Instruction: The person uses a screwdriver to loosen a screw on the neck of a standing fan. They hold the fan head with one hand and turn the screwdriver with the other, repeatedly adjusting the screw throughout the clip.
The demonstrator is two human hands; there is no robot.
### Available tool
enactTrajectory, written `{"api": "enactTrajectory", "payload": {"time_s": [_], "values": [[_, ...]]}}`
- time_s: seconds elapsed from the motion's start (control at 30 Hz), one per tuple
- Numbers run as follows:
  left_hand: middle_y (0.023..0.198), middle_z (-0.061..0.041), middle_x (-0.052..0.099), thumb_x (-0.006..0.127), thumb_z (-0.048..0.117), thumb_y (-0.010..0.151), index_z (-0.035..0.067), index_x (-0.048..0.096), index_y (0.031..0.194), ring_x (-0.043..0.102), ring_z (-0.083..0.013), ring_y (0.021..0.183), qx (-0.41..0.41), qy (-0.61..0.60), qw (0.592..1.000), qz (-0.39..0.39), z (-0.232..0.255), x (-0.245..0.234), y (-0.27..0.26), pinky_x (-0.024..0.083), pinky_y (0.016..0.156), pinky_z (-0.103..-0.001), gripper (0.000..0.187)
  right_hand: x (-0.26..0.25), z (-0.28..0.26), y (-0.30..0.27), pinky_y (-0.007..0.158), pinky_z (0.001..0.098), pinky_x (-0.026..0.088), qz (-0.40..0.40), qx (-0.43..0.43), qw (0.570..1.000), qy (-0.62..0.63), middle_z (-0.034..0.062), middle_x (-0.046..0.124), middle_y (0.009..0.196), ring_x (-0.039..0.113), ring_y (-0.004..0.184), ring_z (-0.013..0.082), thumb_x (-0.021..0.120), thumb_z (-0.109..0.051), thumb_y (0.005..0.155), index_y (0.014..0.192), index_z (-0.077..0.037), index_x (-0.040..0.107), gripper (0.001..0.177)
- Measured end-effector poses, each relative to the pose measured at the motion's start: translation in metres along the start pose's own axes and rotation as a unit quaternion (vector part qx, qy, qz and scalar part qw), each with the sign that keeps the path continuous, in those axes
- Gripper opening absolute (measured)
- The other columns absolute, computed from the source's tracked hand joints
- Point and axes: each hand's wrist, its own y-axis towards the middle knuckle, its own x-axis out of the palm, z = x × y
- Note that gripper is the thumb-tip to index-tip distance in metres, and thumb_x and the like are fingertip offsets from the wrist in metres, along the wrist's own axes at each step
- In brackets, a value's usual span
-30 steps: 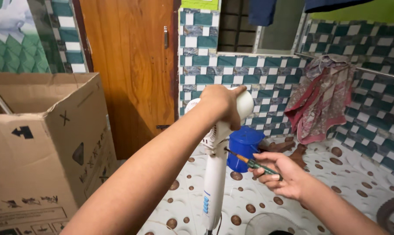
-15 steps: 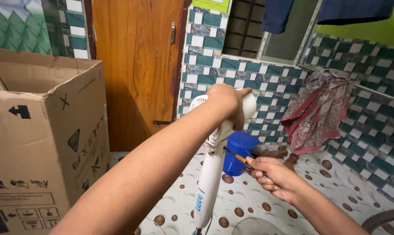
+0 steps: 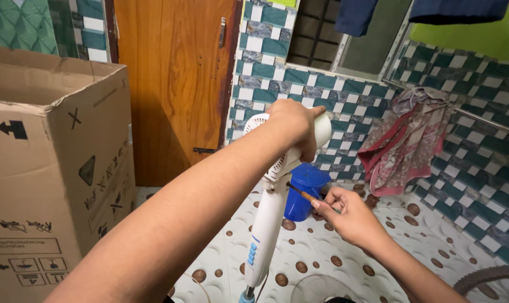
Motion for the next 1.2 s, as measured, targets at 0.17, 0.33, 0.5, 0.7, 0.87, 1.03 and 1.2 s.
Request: {"api": "enactTrajectory", "payload": {"time_s": [0.17, 0.33, 0.5, 0.7, 0.87, 1.03, 1.2], "values": [[0.117, -0.007, 0.076, 0.088, 0.044, 0.056, 0.036, 0.023, 0.164, 0.076, -0.0243, 0.099, -0.004, 0.008, 1.000, 0.000, 0.001, 0.001, 0.002, 0.059, 0.085, -0.042, 0.126, 0.000, -0.018, -0.015, 0.049, 0.0376, 0.047, 0.059, -0.061, 0.969, -0.234, 0.0148, 0.072, 0.066, 0.061, 0.049, 0.0256, 0.073, -0.025, 0.089, 0.086, -0.002, 0.058, 0.027], [0.118, -0.008, 0.076, 0.087, 0.043, 0.056, 0.037, 0.023, 0.164, 0.076, -0.0243, 0.100, -0.005, 0.009, 1.000, -0.002, -0.001, 0.001, 0.002, 0.060, 0.086, -0.041, 0.126, 0.002, -0.030, -0.022, 0.058, 0.0504, 0.051, 0.048, -0.204, 0.897, -0.390, 0.0217, 0.069, 0.072, 0.067, 0.067, 0.0416, 0.069, -0.022, 0.092, 0.102, -0.001, 0.057, 0.026], [0.122, -0.008, 0.073, 0.088, 0.046, 0.057, 0.037, 0.023, 0.164, 0.073, -0.0254, 0.105, 0.000, 0.004, 1.000, 0.002, 0.000, -0.001, 0.002, 0.057, 0.089, -0.045, 0.125, -0.007, -0.026, -0.023, 0.057, 0.0473, 0.058, -0.004, -0.264, 0.809, -0.525, 0.0191, 0.070, 0.093, 0.071, 0.067, 0.0372, 0.070, -0.014, 0.077, 0.125, -0.002, 0.056, 0.052], [0.122, -0.007, 0.074, 0.087, 0.045, 0.058, 0.038, 0.022, 0.164, 0.075, -0.0247, 0.105, -0.007, 0.007, 1.000, -0.008, -0.001, -0.002, 0.001, 0.060, 0.088, -0.044, 0.125, 0.007, -0.022, -0.027, 0.056, 0.0430, 0.060, 0.026, -0.308, 0.717, -0.625, 0.0183, 0.069, 0.096, 0.074, 0.075, 0.0320, 0.062, -0.004, 0.087, 0.118, 0.002, 0.058, 0.032], [0.123, -0.007, 0.074, 0.086, 0.045, 0.058, 0.037, 0.022, 0.164, 0.075, -0.0249, 0.105, -0.006, 0.000, 1.000, -0.004, -0.003, -0.001, 0.000, 0.060, 0.091, -0.045, 0.125, 0.006, -0.023, -0.021, 0.060, 0.0445, 0.057, 0.072, -0.218, 0.869, -0.439, 0.0117, 0.075, 0.085, 0.074, 0.074, 0.0327, 0.072, -0.017, 0.087, 0.101, -0.006, 0.062, 0.021], [0.126, -0.009, 0.072, 0.089, 0.045, 0.057, 0.035, 0.026, 0.164, 0.072, -0.0264, 0.109, 0.003, 0.002, 1.000, 0.003, 0.004, -0.002, 0.003, 0.055, 0.096, -0.049, 0.124, -0.006, -0.014, -0.003, 0.051, 0.0275, 0.049, 0.010, 0.003, 1.000, 0.016, 0.0092, 0.075, 0.078, 0.067, 0.063, 0.0123, 0.076, -0.014, 0.086, 0.093, -0.003, 0.056, 0.024], [0.127, -0.005, 0.072, 0.089, 0.045, 0.056, 0.037, 0.025, 0.163, 0.073, -0.0231, 0.109, 0.004, -0.016, 1.000, -0.003, 0.006, -0.002, 0.004, 0.059, 0.093, -0.043, 0.124, -0.032, -0.002, 0.008, 0.037, 0.0163, 0.028, -0.056, 0.340, 0.855, 0.387, 0.0049, 0.057, 0.077, 0.039, 0.052, 0.0037, 0.070, -0.017, 0.091, 0.100, -0.001, 0.056, 0.023]]}}
